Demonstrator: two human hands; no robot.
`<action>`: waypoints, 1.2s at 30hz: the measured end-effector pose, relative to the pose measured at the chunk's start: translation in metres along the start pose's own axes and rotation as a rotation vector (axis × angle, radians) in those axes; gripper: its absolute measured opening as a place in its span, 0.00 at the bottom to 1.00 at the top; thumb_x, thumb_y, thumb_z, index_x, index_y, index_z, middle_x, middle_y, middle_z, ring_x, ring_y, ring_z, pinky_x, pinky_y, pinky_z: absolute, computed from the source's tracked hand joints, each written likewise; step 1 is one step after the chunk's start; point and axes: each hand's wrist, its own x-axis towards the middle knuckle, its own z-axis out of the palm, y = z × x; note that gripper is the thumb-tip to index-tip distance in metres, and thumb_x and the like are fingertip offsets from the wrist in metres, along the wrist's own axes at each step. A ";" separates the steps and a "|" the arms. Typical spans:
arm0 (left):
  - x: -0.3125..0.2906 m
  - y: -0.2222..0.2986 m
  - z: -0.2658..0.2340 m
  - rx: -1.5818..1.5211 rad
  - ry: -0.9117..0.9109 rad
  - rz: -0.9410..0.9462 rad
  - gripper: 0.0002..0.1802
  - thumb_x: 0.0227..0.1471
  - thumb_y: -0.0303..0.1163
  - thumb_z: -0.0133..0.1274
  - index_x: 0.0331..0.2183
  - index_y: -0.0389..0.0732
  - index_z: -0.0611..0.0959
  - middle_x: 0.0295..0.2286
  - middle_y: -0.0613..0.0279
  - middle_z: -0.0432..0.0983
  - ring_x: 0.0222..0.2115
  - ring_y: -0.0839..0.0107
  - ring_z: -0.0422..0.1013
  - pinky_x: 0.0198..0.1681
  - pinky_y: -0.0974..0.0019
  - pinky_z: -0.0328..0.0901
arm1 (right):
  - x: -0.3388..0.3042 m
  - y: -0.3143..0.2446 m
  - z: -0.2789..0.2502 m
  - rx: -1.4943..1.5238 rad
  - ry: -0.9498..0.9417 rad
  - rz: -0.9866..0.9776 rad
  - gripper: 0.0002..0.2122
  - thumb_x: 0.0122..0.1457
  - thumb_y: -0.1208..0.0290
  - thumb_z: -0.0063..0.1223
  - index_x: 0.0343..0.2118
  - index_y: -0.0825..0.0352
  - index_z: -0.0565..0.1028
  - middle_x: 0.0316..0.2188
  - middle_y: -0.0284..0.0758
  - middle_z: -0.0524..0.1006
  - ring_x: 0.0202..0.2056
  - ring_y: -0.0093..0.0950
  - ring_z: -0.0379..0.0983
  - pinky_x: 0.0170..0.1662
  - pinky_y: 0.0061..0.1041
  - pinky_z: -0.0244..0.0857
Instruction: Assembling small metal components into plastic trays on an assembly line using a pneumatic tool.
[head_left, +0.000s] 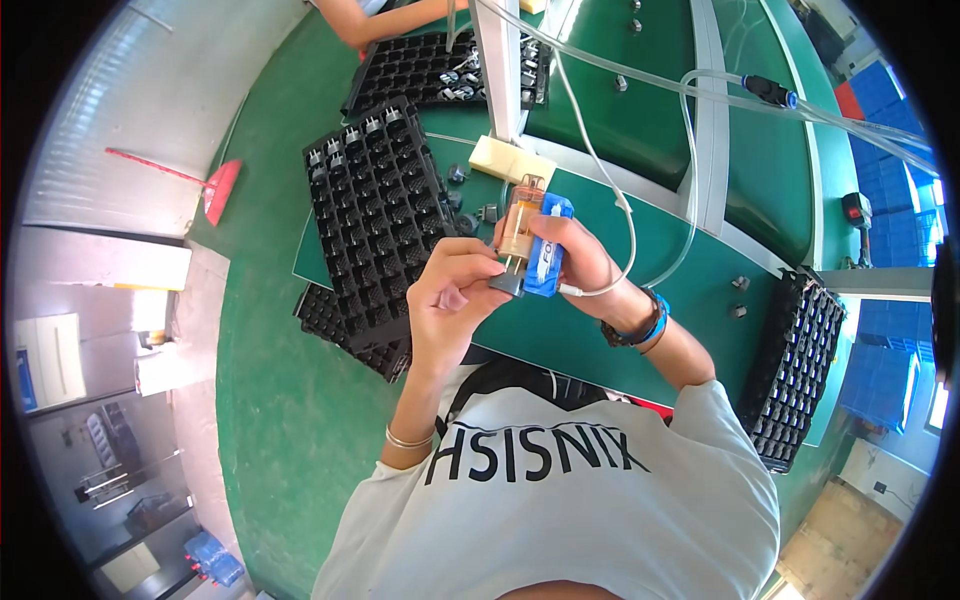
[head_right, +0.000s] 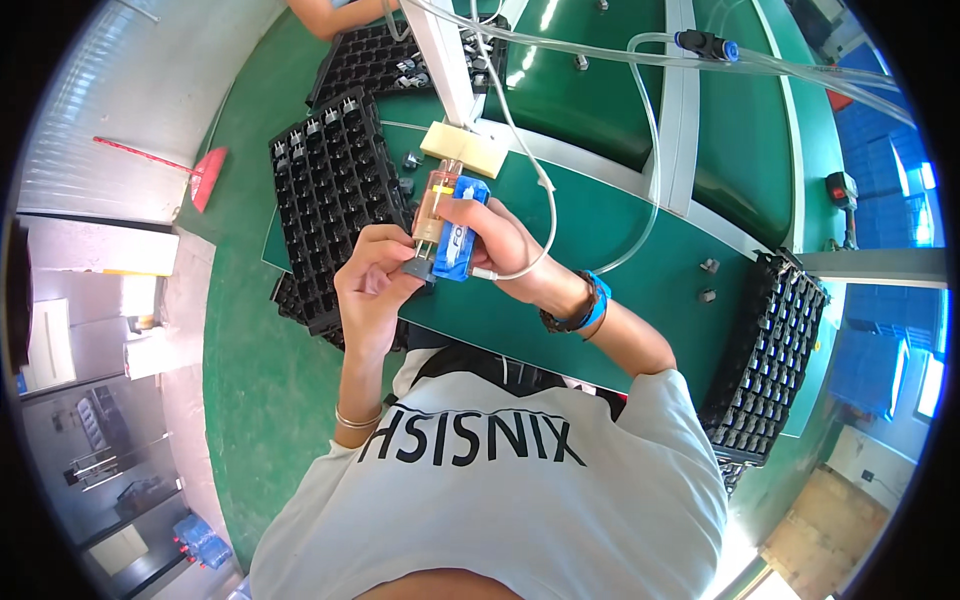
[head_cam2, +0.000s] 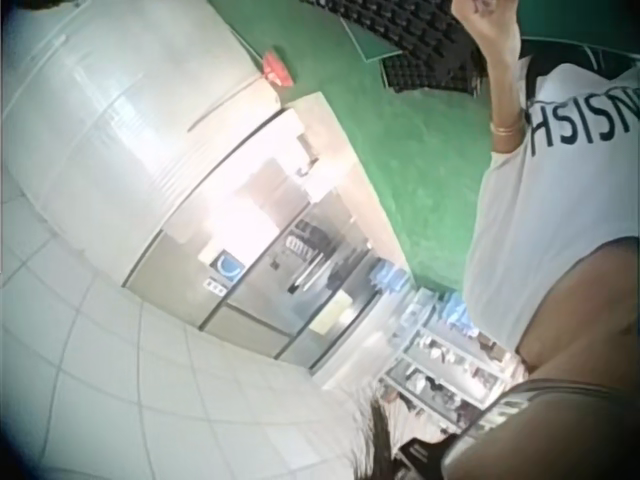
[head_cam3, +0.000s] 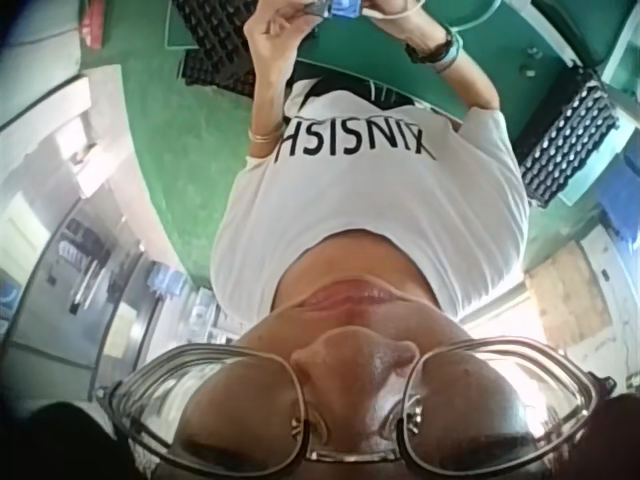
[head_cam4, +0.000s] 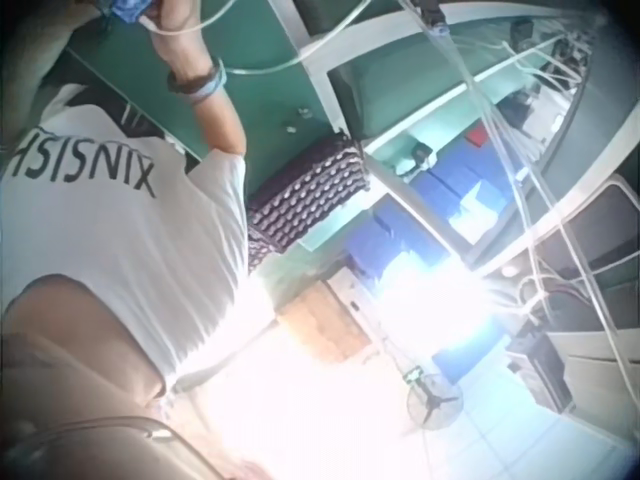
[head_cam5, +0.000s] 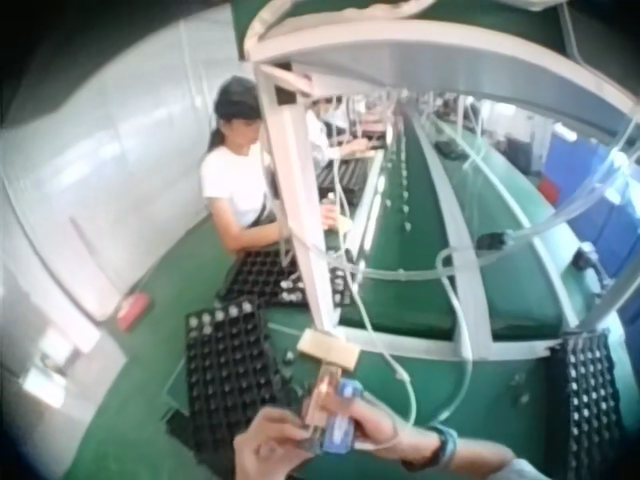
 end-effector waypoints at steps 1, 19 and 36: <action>-0.001 -0.001 0.002 -0.007 0.013 0.005 0.16 0.39 0.11 0.55 0.34 0.32 0.78 0.40 0.56 0.65 0.38 0.71 0.70 0.42 0.71 0.69 | -0.003 -0.003 0.004 -0.051 0.001 -0.012 0.20 0.54 0.60 0.46 0.44 0.69 0.66 0.36 0.36 0.73 0.38 0.25 0.71 0.42 0.23 0.66; 0.110 -0.019 -0.201 1.511 0.226 0.201 0.13 0.44 0.23 0.53 0.36 0.40 0.78 0.37 0.59 0.73 0.39 0.60 0.68 0.42 0.62 0.64 | 0.102 -0.009 -0.089 -1.187 0.280 -0.737 0.13 0.54 0.67 0.50 0.39 0.70 0.69 0.25 0.38 0.73 0.28 0.27 0.72 0.33 0.27 0.65; 0.141 -0.029 -0.248 1.531 0.186 0.010 0.08 0.45 0.23 0.54 0.33 0.38 0.76 0.29 0.57 0.74 0.31 0.65 0.72 0.36 0.66 0.65 | 0.098 -0.012 -0.097 -1.328 0.228 -0.699 0.33 0.41 0.63 0.67 0.48 0.65 0.59 0.37 0.48 0.70 0.37 0.49 0.69 0.38 0.35 0.65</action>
